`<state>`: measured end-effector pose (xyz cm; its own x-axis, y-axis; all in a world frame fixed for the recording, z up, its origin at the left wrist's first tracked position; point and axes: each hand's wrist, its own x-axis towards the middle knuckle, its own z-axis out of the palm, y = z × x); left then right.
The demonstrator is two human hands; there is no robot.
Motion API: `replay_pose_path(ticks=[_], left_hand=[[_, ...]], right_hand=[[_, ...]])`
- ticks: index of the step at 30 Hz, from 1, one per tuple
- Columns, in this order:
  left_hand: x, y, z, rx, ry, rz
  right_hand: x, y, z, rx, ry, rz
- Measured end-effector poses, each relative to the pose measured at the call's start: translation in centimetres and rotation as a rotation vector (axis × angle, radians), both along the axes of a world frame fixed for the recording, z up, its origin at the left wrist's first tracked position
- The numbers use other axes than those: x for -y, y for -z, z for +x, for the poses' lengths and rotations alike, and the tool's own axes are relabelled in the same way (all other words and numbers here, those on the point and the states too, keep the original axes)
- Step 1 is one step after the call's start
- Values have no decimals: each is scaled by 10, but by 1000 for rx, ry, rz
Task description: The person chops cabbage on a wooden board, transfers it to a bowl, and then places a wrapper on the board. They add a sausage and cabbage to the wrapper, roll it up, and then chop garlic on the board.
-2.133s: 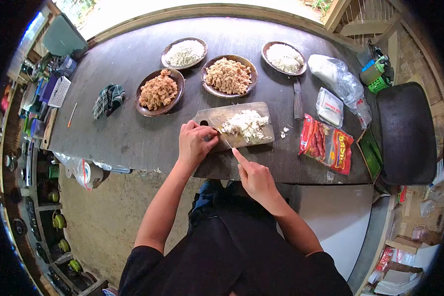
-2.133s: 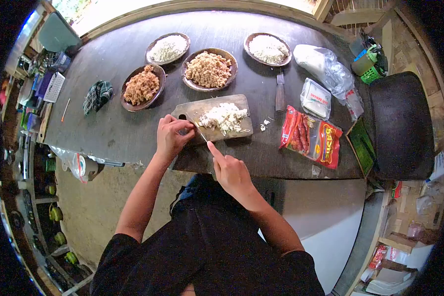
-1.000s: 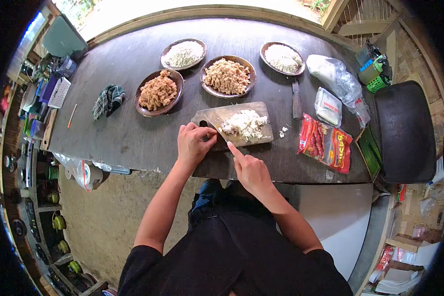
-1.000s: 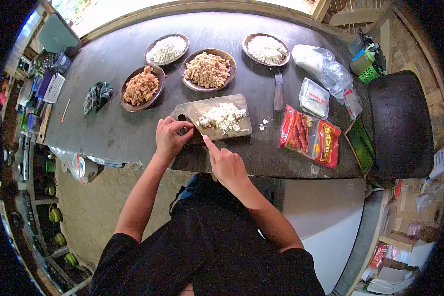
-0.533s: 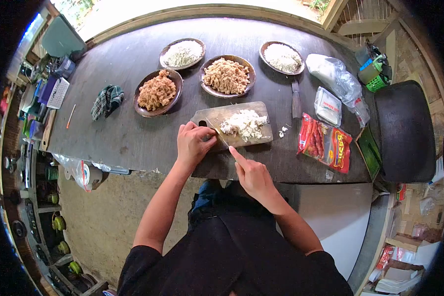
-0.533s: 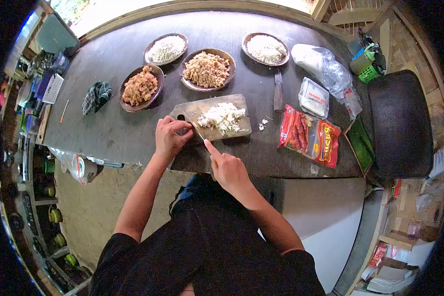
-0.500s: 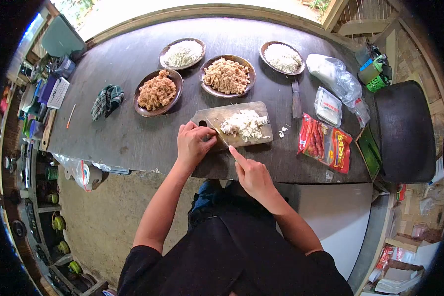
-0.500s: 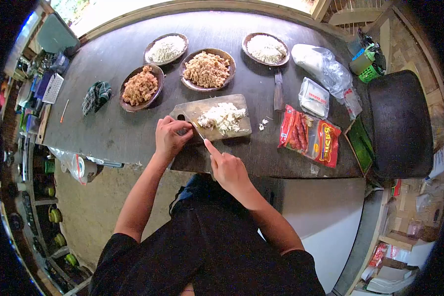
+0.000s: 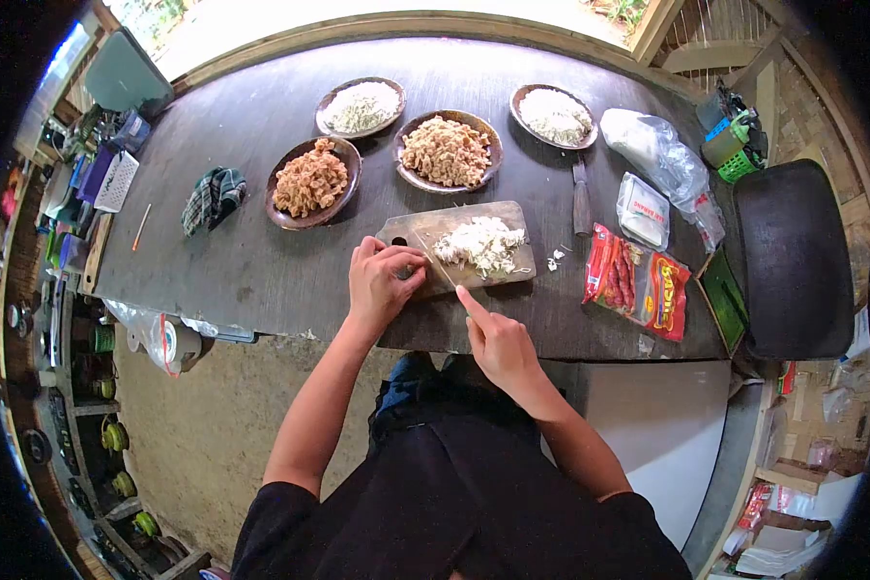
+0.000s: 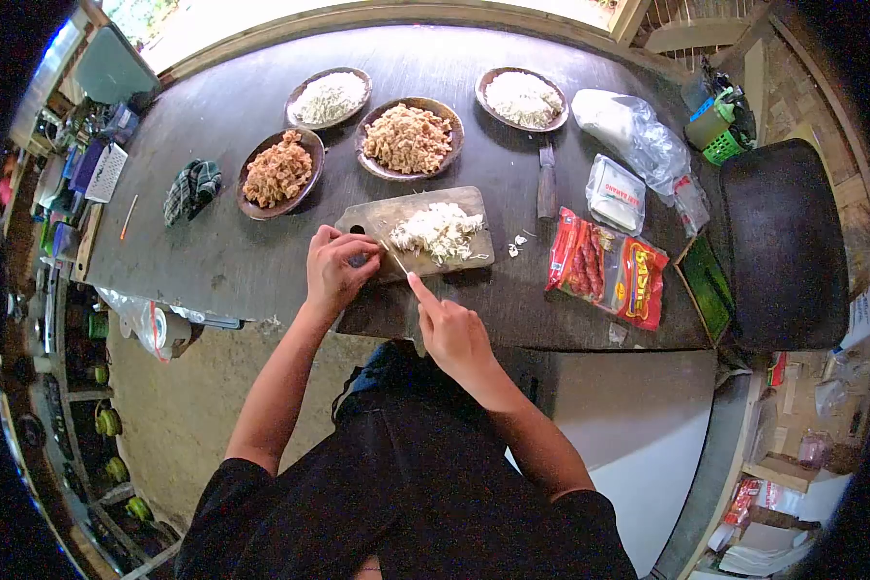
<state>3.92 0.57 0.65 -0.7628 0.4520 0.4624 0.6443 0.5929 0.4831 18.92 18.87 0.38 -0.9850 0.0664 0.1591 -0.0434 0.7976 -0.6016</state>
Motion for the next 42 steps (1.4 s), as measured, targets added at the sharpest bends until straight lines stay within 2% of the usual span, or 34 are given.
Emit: replay_pose_path(ticks=[6, 14, 21, 24, 27, 32, 42], left_hand=[[2, 7, -3, 31, -4, -15], [3, 4, -4, 70, -19, -31], [1, 1, -2, 68, -18, -18], [2, 2, -3, 71, -20, -45], [2, 3, -4, 57, -22, -44], [1, 2, -3, 29, -24, -27], [1, -1, 1, 45, -47, -10]], right_hand=[[5, -8, 3, 8, -46, -39], [7, 1, -12, 12, -22, 44], [2, -8, -2, 0, 28, 0], [2, -7, 4, -29, -36, -19], [5, -6, 4, -46, -50, -13], [11, -9, -3, 49, -16, 137], [6, -2, -4, 9, -5, 88]])
